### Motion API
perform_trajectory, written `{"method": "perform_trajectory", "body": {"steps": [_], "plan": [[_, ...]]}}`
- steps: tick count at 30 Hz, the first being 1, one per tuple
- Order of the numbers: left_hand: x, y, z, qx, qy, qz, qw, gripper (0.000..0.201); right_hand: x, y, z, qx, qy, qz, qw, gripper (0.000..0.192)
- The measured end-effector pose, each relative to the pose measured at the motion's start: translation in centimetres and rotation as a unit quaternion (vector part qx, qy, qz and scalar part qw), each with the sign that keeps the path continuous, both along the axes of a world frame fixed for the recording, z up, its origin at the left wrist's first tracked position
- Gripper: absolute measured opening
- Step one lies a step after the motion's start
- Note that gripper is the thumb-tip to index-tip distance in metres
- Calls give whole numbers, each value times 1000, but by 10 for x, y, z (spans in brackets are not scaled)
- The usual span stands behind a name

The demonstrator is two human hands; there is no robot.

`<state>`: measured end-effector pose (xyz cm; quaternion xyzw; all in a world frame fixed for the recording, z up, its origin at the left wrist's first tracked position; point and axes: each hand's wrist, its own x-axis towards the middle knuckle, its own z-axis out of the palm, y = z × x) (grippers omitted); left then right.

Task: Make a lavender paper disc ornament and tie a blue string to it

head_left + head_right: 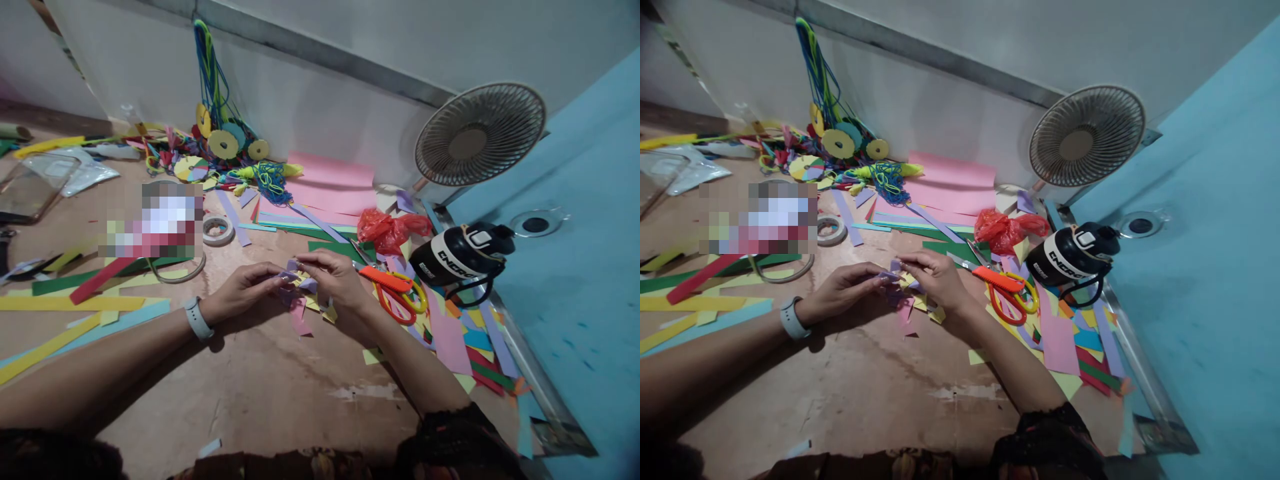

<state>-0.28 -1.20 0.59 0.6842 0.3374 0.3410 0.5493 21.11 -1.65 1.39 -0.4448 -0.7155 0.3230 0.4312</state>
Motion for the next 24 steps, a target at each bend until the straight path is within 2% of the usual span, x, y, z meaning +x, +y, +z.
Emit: {"method": "perform_trajectory", "body": {"steps": [4,9,16,20,24], "plan": [[-2,2,-3,53,12,-11,998,25,-1,-2,5,-47,42,0,998,13],[-3,4,-3,106,41,-16,993,23,0,-3,10,-37,-26,18,999,14],[-4,4,-5,88,21,-35,995,24,-1,-3,12,-38,-98,38,994,14],[-4,4,-5,93,25,-37,995,25,-1,-4,10,-11,-95,49,994,14],[-4,2,-4,86,28,-23,996,24,3,-3,17,24,-61,32,997,13]]}}
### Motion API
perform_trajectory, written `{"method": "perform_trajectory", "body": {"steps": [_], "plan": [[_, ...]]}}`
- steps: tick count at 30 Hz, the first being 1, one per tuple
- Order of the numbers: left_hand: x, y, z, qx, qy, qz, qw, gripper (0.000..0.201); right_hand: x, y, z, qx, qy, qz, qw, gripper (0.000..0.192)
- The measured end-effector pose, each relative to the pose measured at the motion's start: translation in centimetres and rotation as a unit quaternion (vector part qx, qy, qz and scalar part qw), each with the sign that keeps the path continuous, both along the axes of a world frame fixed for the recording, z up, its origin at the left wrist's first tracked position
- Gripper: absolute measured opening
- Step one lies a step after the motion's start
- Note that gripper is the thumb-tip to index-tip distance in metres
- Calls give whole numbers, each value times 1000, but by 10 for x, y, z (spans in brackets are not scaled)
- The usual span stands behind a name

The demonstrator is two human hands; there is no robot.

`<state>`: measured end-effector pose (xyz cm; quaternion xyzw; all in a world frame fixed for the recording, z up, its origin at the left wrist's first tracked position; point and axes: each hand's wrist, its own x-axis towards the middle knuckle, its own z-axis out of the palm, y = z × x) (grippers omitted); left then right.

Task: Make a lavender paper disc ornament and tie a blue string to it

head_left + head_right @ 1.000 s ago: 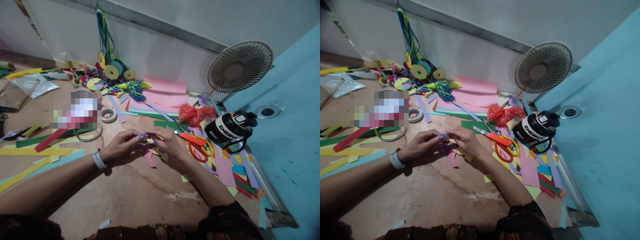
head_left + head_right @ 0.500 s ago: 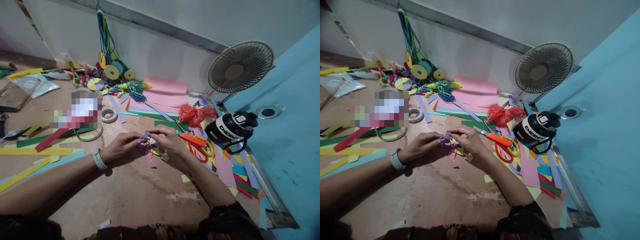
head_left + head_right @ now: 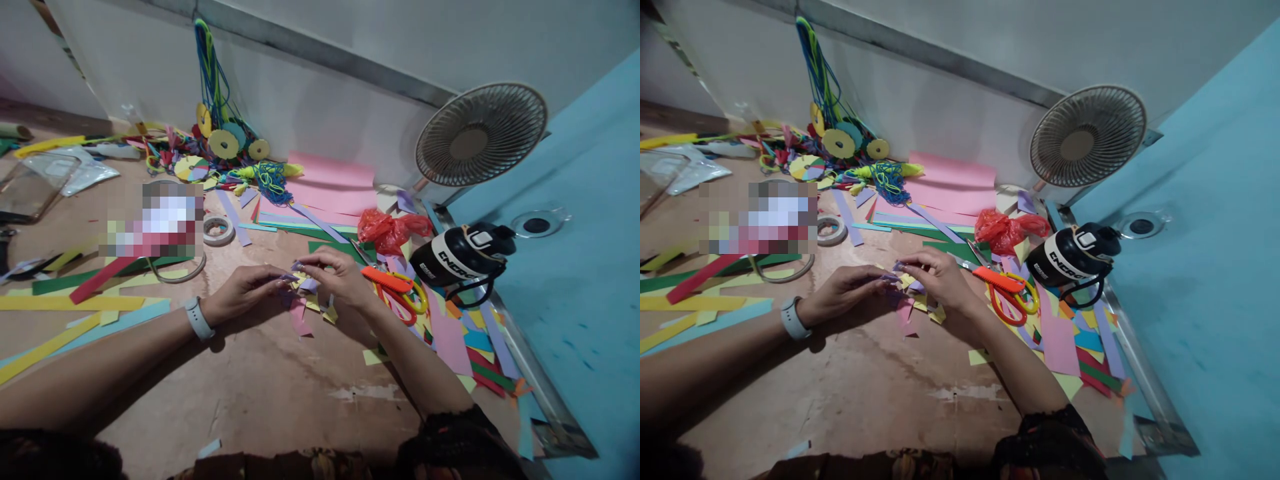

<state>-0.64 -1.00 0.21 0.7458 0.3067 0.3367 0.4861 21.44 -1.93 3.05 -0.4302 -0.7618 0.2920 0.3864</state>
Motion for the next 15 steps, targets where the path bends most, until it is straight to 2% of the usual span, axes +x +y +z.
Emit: {"method": "perform_trajectory", "body": {"steps": [2,7,15], "plan": [[0,-1,0,-5,-2,9,1000,24,4,1,6,22,21,9,999,13],[0,1,-3,24,-1,10,1000,25,10,1,13,47,15,86,995,16],[-1,1,1,40,6,1,999,24,10,1,7,55,-1,101,993,18]]}}
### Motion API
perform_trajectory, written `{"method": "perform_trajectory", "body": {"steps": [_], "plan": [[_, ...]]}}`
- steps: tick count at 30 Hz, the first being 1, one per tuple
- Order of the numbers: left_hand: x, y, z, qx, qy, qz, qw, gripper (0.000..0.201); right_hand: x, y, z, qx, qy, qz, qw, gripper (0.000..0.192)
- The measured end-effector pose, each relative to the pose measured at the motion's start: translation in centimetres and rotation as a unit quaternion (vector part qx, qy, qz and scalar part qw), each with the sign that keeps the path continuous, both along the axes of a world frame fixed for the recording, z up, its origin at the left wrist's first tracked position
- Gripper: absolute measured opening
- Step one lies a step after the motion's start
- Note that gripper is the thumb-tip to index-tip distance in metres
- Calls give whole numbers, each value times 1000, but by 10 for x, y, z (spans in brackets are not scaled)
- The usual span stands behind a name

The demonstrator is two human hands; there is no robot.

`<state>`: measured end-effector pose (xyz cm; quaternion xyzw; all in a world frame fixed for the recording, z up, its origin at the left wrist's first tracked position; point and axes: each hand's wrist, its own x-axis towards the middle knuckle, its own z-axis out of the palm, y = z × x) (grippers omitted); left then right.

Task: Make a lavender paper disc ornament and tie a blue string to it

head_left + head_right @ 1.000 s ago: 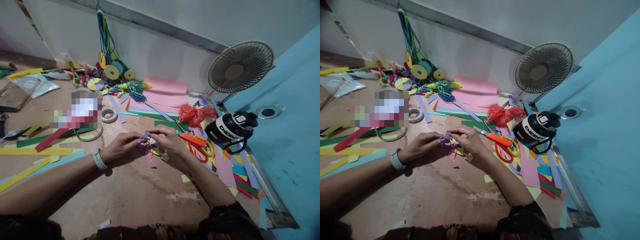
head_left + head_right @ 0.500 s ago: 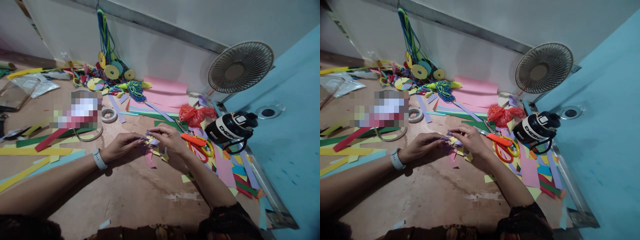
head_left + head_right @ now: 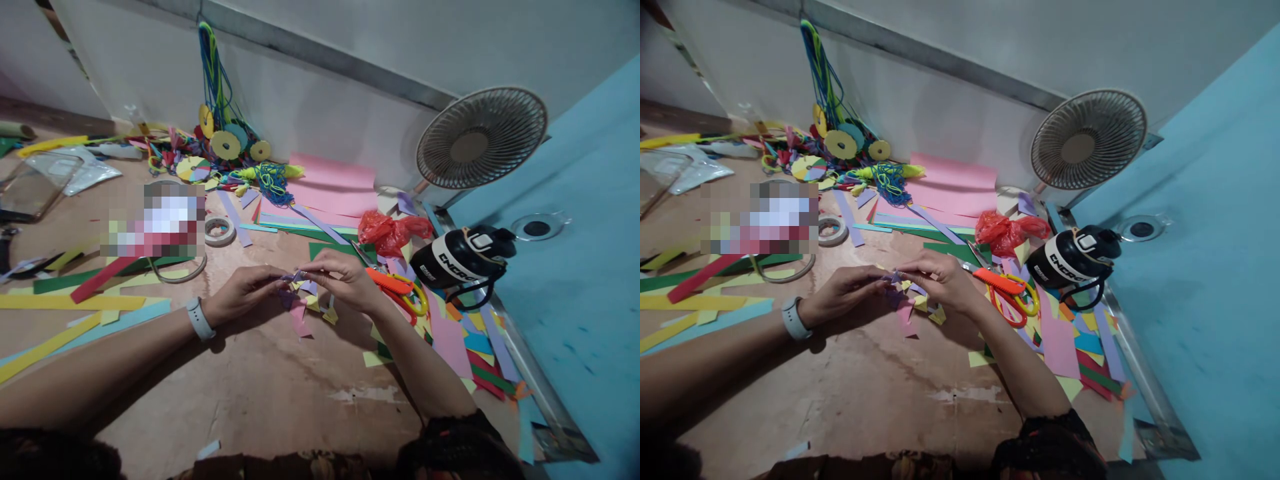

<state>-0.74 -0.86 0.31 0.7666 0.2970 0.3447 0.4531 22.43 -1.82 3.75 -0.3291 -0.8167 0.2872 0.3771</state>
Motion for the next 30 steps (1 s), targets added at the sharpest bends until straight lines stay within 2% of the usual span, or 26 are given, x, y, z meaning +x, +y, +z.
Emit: {"method": "perform_trajectory", "body": {"steps": [23,30], "plan": [[0,0,-1,-1,6,-5,1000,24,-2,-1,-2,-21,-24,-49,998,17],[0,1,-2,12,12,-15,1000,22,-2,-1,-2,-27,-28,-44,998,17]]}}
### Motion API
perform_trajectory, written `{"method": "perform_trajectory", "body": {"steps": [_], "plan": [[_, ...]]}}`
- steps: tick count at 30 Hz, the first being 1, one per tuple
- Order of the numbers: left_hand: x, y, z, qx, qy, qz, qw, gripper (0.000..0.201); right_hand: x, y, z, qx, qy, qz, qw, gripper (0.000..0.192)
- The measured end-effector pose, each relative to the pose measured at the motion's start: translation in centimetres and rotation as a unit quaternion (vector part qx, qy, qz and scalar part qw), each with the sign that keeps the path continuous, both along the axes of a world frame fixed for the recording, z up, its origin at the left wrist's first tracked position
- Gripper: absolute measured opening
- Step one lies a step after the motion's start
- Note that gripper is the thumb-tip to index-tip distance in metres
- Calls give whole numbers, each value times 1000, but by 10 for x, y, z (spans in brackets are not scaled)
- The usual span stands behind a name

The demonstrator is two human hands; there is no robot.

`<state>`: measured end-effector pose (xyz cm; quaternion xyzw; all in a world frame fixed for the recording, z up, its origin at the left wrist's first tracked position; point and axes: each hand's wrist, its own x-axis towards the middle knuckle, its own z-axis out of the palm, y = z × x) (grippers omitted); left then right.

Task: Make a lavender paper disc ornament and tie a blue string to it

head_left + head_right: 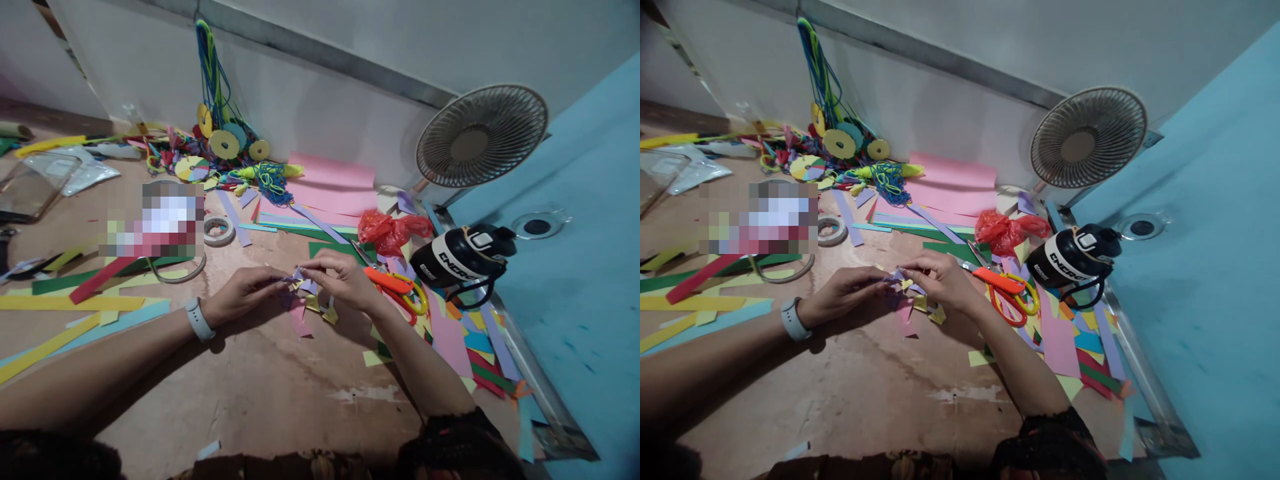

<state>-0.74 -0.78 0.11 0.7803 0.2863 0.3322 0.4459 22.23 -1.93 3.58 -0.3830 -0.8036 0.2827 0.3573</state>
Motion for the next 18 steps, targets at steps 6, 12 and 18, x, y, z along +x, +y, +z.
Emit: {"method": "perform_trajectory", "body": {"steps": [6,12,18], "plan": [[0,0,-1,-12,18,5,1000,25,-1,-1,-1,59,-11,1,998,18],[0,0,-2,-12,29,10,999,26,-2,-3,-5,98,-33,7,995,20],[1,-1,-1,-29,32,23,999,28,-1,-2,-3,108,-22,14,994,19]]}}
